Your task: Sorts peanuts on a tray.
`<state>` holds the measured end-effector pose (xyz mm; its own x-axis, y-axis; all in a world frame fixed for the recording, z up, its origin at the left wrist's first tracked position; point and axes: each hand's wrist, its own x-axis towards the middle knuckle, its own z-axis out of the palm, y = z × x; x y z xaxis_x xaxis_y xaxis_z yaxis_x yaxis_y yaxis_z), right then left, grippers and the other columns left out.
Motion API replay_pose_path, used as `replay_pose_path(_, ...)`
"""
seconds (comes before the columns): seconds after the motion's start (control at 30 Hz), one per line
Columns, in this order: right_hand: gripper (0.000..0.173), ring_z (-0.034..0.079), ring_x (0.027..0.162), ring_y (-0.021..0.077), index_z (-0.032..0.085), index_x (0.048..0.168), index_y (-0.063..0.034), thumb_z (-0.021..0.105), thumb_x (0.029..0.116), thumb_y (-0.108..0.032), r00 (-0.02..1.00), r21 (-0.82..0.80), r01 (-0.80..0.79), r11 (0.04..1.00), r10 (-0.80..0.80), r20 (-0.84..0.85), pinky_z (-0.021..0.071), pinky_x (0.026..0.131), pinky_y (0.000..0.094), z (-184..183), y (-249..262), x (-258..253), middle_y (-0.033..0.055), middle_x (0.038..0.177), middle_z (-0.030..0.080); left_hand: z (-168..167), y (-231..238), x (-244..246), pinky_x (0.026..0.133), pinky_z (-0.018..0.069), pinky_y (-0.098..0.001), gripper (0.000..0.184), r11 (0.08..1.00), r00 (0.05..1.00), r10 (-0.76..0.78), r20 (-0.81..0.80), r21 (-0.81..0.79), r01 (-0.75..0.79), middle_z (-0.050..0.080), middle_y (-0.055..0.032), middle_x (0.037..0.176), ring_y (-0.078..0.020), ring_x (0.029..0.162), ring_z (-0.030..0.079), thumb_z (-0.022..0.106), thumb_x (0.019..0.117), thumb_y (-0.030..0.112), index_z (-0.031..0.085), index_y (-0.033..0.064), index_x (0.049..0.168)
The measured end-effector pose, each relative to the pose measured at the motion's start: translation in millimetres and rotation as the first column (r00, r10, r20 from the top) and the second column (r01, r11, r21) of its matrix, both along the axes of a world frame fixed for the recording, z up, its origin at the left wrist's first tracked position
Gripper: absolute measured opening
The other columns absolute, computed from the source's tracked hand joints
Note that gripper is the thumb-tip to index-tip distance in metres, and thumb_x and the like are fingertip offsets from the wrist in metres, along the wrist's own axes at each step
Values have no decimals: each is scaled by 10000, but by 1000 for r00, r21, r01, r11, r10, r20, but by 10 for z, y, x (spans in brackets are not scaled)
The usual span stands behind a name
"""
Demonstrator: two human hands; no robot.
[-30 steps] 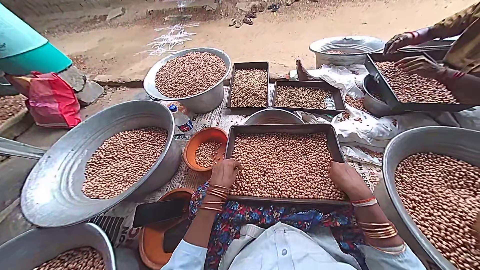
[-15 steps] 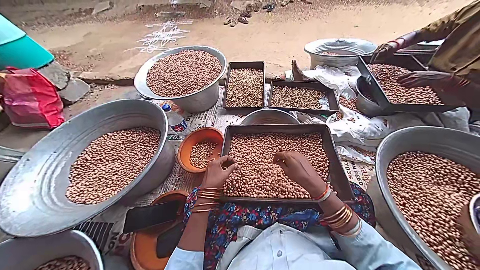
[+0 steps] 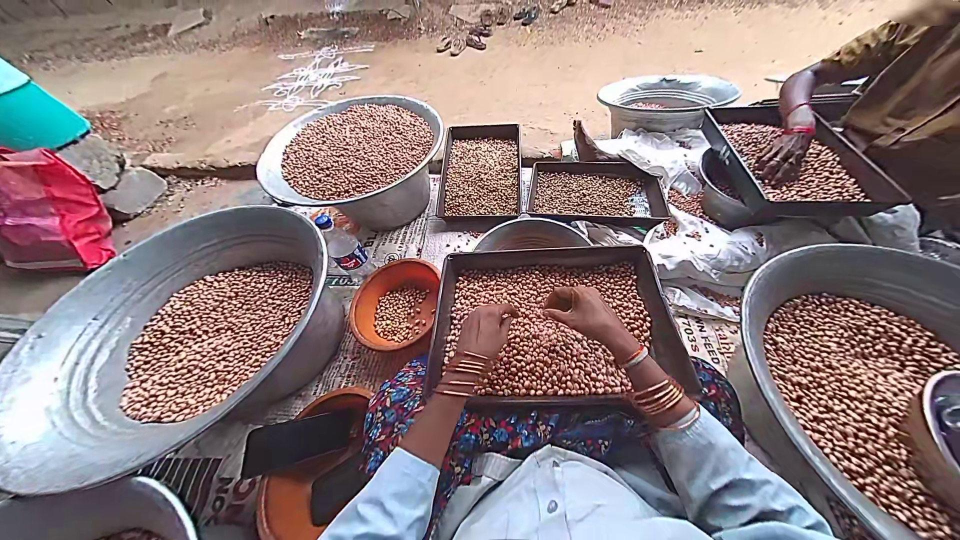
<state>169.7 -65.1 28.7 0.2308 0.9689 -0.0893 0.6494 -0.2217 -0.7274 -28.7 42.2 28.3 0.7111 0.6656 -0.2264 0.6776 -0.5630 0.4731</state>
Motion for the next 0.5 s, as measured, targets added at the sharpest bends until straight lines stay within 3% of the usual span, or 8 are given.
replay_pose_path(0.07,156,726,817,97,708,1069,-39,711,971,-160,947,108,190,976,-153,-282,604,817,305,30,-280,185,40,935,753,-61,12,169,1079,465,-556,331,999,992,-46,-114,5,47,674,-163,1338,-359,1267,626,524,1057,161,685,158,1346)
replay_pose_path(0.13,118,682,678,94,632,1092,-23,626,977,-52,839,154,381,912,-270,-472,600,666,265,45,-625,379,42,874,706,-136,29,243,1088,455,-576,321,998,986,-65,-154,-4,65,667,-173,1344,-371,1286,612,550,1046,175,687,143,1334)
replay_pose_path(0.17,110,609,603,74,619,1079,-39,592,972,-46,804,152,459,875,-337,-490,544,584,239,43,-816,474,20,821,659,-173,42,243,1067,470,-565,302,998,991,-60,-123,-10,60,697,-171,1277,-358,1227,643,578,1038,195,704,133,1306)
replay_pose_path(0.23,86,499,527,42,637,1061,-61,604,984,-81,783,105,541,835,-454,-424,442,499,214,57,-1183,643,-13,750,598,-263,106,162,846,524,-467,238,999,995,-4,98,-53,10,701,-119,900,-255,834,648,663,985,192,750,94,1184)
replay_pose_path(0.3,84,480,564,15,679,1033,-86,654,979,-146,833,52,515,856,-486,-263,416,554,221,74,-1468,722,-49,730,591,-331,204,33,660,454,-281,172,952,920,118,373,-305,1,601,-4,776,-78,645,514,636,978,112,696,33,1119)
replay_pose_path(0.37,118,457,603,28,725,1023,-104,691,970,-203,896,-2,441,898,-440,-57,403,612,254,94,-1604,670,-63,708,558,-375,244,-28,510,414,-161,217,848,818,234,526,-522,93,578,65,749,5,545,493,432,955,44,627,39,1050)
replay_pose_path(0.43,166,643,813,197,759,1055,-89,683,980,-216,930,-96,357,929,-344,131,510,789,435,141,-1598,562,74,877,705,-335,175,36,485,402,-143,313,777,830,187,525,-596,203,592,97,732,21,528,488,349,930,58,653,56,1006)
replay_pose_path(0.5,211,687,1023,360,760,1103,-49,644,991,-185,935,-171,293,941,-244,259,508,909,573,143,-1512,468,189,1047,728,-227,-62,260,495,383,-151,251,755,898,30,439,-598,268,563,92,684,24,516,457,432,1007,64,679,25,1020)
